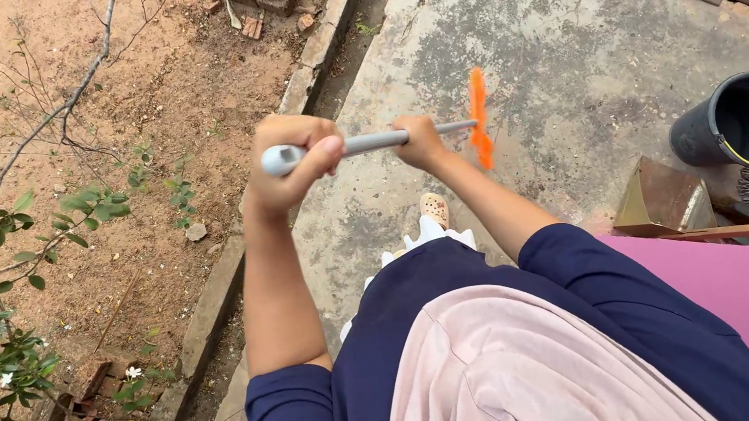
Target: The person sweeps debris from a concrete outdoor area into a small hand-held shovel using a long-handled squeegee, then places cleaning tools including a mop and bucket near a pink wall.
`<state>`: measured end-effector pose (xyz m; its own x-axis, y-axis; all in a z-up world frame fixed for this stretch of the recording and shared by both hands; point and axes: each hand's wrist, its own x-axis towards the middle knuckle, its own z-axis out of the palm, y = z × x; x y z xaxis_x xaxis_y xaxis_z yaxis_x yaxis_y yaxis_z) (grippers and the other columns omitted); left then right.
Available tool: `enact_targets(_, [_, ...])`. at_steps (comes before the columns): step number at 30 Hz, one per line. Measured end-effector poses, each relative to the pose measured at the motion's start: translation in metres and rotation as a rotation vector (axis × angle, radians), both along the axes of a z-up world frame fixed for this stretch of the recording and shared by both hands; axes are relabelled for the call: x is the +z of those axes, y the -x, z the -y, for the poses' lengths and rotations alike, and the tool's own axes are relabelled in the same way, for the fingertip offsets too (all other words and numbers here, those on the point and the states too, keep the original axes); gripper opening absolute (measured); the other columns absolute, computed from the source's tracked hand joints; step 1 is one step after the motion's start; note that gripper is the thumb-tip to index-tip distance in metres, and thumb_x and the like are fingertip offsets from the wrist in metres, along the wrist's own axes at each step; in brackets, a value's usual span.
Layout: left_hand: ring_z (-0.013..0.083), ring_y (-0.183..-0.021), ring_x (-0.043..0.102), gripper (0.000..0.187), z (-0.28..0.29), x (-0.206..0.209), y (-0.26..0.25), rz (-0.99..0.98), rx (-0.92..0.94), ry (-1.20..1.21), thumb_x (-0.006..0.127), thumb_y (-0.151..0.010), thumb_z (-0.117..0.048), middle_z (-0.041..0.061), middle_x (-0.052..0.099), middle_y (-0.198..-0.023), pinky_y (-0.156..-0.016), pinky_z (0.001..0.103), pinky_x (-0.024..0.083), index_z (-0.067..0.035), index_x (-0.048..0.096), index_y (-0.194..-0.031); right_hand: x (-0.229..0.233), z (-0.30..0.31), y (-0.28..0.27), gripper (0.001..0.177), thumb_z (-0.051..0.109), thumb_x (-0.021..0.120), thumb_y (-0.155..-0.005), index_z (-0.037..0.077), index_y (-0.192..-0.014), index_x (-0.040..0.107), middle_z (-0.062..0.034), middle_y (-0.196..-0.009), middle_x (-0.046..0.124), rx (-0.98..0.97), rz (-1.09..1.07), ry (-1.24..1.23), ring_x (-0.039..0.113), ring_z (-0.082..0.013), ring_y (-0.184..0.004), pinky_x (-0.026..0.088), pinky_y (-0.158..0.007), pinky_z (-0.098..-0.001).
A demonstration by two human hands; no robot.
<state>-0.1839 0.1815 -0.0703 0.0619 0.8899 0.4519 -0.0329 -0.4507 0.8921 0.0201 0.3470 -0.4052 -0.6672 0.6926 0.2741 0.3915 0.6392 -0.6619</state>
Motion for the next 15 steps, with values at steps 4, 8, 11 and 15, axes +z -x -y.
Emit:
enact_targets(4, [0.0159,-0.054,0.056,0.036,-0.005,0.056,0.003,-0.229,-0.033,-0.087,0.067,-0.100,-0.016,0.007,0.056,-0.065,-0.054,0.030,0.044,-0.007,0.048,-0.070,0.069,0.013,0.068,0.027,0.025,0.077,-0.094,0.010,-0.074,0.067,-0.0147,-0.072,0.064,0.119,-0.149,0.431,0.062,-0.0308,-0.062,0.050,-0.062,-0.0418])
enact_targets(8, [0.0239,-0.056,0.057,0.033,-0.083,0.039,-0.041,-0.603,-0.201,-0.044,0.077,-0.095,-0.021,0.009,0.060,-0.063,-0.054,0.036,0.041,-0.006,0.059,-0.072,0.086,-0.017,0.059,0.022,0.025,0.077,-0.089,0.009,-0.077,0.067,-0.0135,-0.072,0.066,0.282,-0.305,0.832,0.063,-0.0300,-0.064,0.051,-0.061,-0.0408])
enact_targets(11, [0.0231,-0.061,0.057,0.033,-0.117,0.008,-0.049,-0.504,-0.295,-0.053,0.078,-0.095,-0.022,0.008,0.059,-0.066,-0.057,0.037,0.042,-0.006,0.058,-0.073,0.065,-0.049,0.040,0.020,0.025,0.077,-0.086,0.009,-0.079,0.067,-0.0125,-0.073,0.067,0.298,-0.260,0.814,0.065,-0.0295,-0.064,0.051,-0.061,-0.0401])
enact_targets(15, [0.0178,-0.059,0.055,0.035,-0.152,-0.035,-0.027,-0.256,-0.319,0.073,0.075,-0.095,-0.021,0.007,0.059,-0.065,-0.056,0.033,0.042,-0.004,0.056,-0.071,0.004,-0.105,-0.016,0.019,0.024,0.076,-0.081,0.008,-0.081,0.067,-0.0113,-0.073,0.068,0.161,-0.051,0.377,0.067,-0.0288,-0.065,0.052,-0.060,-0.0391])
